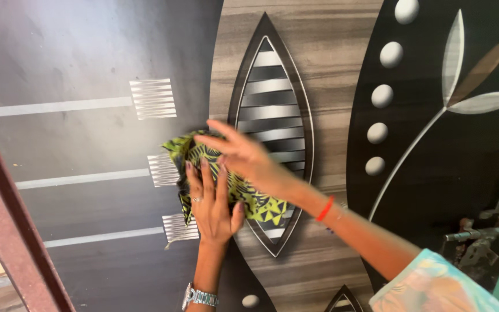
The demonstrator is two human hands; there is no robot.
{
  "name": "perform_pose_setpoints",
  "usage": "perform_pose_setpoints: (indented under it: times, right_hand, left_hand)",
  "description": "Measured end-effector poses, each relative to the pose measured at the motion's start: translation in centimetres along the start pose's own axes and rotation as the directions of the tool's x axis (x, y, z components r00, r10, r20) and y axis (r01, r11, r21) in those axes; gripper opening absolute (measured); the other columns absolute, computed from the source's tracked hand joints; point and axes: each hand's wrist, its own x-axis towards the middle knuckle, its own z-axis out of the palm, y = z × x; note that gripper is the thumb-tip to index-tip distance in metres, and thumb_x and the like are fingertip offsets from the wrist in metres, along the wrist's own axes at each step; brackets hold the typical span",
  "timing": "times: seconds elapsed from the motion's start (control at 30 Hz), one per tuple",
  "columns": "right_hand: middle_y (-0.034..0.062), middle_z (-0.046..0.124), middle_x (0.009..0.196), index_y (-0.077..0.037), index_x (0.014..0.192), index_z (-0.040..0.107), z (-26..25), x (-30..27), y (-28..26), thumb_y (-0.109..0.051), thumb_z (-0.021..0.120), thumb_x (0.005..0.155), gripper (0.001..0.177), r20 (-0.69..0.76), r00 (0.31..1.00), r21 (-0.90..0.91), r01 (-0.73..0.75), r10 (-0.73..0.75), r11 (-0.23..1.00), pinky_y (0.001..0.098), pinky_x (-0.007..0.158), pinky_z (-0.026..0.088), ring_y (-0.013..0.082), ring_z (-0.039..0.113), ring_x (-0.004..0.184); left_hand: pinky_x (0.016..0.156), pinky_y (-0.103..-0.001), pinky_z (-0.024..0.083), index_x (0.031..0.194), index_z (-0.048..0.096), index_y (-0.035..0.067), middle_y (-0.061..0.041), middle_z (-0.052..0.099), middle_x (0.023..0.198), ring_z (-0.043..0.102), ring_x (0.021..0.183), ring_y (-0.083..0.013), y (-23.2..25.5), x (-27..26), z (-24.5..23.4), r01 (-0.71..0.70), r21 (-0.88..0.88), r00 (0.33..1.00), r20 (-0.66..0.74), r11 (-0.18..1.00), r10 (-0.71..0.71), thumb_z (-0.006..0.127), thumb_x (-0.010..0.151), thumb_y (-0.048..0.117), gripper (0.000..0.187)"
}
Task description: The person wipes the surface of a dark-colored door with a patterned cloth. They repeatedly rub the cloth over the door's decorative elements and flat areas, moving the cloth in various directions to clean the surface.
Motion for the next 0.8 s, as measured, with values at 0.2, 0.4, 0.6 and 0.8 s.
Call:
perform_pose_setpoints:
  times: [0.2, 0.4, 0.6, 0.8]
  right_hand:
    - [0.0087, 0.062, 0.148, -0.006, 0.149, 0.051, -4.8, -4.7, -1.4, -0.008, 0.058, 0.102, 0.047, -0.110, 0.920, -0.811, 0.135, -0.376, 0.569, 0.0343, 0.116, 0.042, 0.0203, 0.063, 0.136]
    - [0.0074, 0.054, 0.154, -0.010, 0.144, 0.058, -7.0, -8.9, 0.5, -0.020, 0.059, 0.096, 0.049, 0.131, 0.923, -0.991, 0.117, -0.362, -0.060, 0.0429, 0.118, 0.031, 0.0203, 0.049, 0.143]
    - [0.0059, 0.055, 0.154, -0.009, 0.143, 0.060, -7.3, -9.5, 1.7, -0.018, 0.059, 0.096, 0.048, 0.103, 0.910, -0.994, 0.083, -0.401, -0.068, 0.0424, 0.120, 0.031, 0.0188, 0.048, 0.144]
    - [0.0077, 0.058, 0.151, -0.004, 0.139, 0.061, -7.5, -9.9, 2.2, -0.013, 0.056, 0.097, 0.043, -0.005, 0.861, -0.999, 0.020, -0.508, 0.044, 0.0428, 0.119, 0.034, 0.0208, 0.051, 0.143]
  left_hand:
    - [0.108, -0.073, 0.028, 0.153, 0.047, 0.026, -0.022, 0.031, 0.163, 0.031, 0.141, -0.0580, 2.5, 4.1, -1.5, 0.145, 0.304, 0.972, 0.136, 0.942, -0.193, 0.061, 0.083, 0.069, 0.083]
    - [0.107, -0.070, 0.029, 0.154, 0.041, 0.019, -0.021, 0.034, 0.161, 0.034, 0.141, -0.0519, 2.6, 0.2, -1.5, 0.128, 0.493, 0.913, 0.281, 0.860, -0.297, 0.057, 0.080, 0.077, 0.095]
    - [0.110, -0.046, 0.042, 0.130, 0.059, 0.016, -0.010, 0.063, 0.126, 0.059, 0.122, -0.0256, -3.5, -7.8, -7.8, -0.091, 0.449, 0.100, 0.892, 0.889, -0.440, 0.042, 0.098, 0.062, 0.058]
    - [0.118, -0.059, 0.027, 0.149, 0.049, -0.004, -0.026, 0.057, 0.140, 0.051, 0.131, -0.0432, -5.1, 6.5, -3.8, 0.132, 0.424, 0.932, 0.255, 0.896, -0.258, 0.053, 0.102, 0.036, 0.062]
